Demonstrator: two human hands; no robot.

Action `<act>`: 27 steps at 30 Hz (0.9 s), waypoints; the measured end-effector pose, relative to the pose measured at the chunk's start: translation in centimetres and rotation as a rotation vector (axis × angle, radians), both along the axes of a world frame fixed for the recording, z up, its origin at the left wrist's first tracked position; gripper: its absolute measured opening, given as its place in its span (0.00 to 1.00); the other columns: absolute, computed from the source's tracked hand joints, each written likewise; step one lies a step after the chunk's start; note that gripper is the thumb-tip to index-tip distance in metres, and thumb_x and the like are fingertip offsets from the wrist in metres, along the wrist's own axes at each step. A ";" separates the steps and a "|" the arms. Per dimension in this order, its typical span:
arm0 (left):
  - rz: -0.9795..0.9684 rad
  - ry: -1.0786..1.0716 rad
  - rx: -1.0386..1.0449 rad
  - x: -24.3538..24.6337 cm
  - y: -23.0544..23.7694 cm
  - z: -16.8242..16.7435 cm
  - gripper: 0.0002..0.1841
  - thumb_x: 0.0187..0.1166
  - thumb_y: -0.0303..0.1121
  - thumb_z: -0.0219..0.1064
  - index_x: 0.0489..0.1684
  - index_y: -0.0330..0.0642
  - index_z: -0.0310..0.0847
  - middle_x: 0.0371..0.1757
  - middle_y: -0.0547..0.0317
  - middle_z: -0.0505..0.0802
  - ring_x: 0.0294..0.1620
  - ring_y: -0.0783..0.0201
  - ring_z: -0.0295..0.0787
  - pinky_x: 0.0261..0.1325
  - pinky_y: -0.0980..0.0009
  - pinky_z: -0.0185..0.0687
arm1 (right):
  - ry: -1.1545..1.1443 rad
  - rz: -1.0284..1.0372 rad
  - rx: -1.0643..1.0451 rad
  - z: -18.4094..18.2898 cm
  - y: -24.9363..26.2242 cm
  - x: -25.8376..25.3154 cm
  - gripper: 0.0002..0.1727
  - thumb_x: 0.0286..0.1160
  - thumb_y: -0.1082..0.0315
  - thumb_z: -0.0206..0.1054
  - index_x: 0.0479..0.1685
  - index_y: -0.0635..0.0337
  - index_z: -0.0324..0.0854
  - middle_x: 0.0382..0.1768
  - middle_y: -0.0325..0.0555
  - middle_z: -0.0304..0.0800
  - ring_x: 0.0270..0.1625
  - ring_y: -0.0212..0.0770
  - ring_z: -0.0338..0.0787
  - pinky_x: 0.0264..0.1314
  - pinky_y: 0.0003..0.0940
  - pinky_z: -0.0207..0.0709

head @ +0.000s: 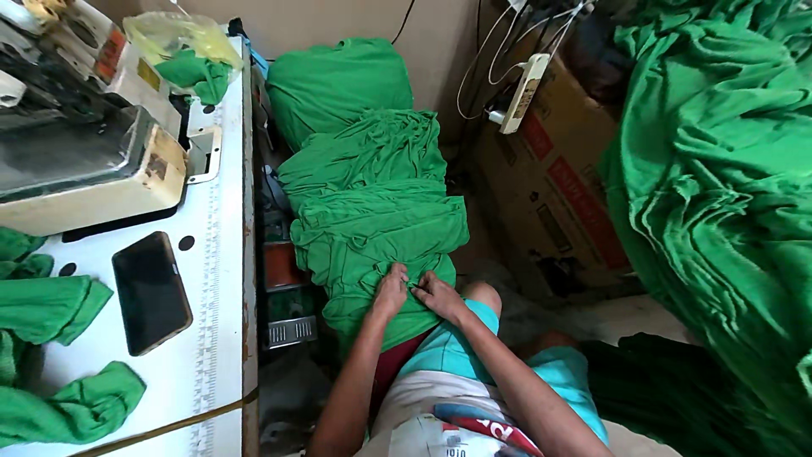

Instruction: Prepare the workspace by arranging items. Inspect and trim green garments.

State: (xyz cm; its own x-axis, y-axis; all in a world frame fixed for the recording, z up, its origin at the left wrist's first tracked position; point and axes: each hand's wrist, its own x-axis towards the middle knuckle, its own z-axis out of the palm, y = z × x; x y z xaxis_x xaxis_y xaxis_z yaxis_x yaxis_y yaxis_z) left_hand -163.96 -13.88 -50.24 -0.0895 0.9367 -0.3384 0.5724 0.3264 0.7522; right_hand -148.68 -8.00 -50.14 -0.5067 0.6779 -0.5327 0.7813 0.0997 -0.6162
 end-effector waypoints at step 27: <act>0.026 -0.038 0.031 -0.1 -0.1 -0.3 0.22 0.84 0.20 0.48 0.78 0.29 0.64 0.63 0.42 0.88 0.58 0.51 0.90 0.66 0.56 0.83 | 0.045 -0.076 0.006 -0.2 -0.2 -0.3 0.23 0.85 0.53 0.62 0.66 0.63 0.74 0.49 0.59 0.88 0.55 0.57 0.89 0.62 0.58 0.78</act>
State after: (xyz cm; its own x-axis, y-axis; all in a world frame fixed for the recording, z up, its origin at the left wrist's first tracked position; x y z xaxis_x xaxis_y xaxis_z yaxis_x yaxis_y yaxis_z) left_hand -164.11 -14.01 -50.49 -0.1016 0.9444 -0.3128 0.5352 0.3169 0.7830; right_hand -148.93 -8.15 -50.30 -0.4767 0.7184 -0.5066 0.7584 0.0446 -0.6503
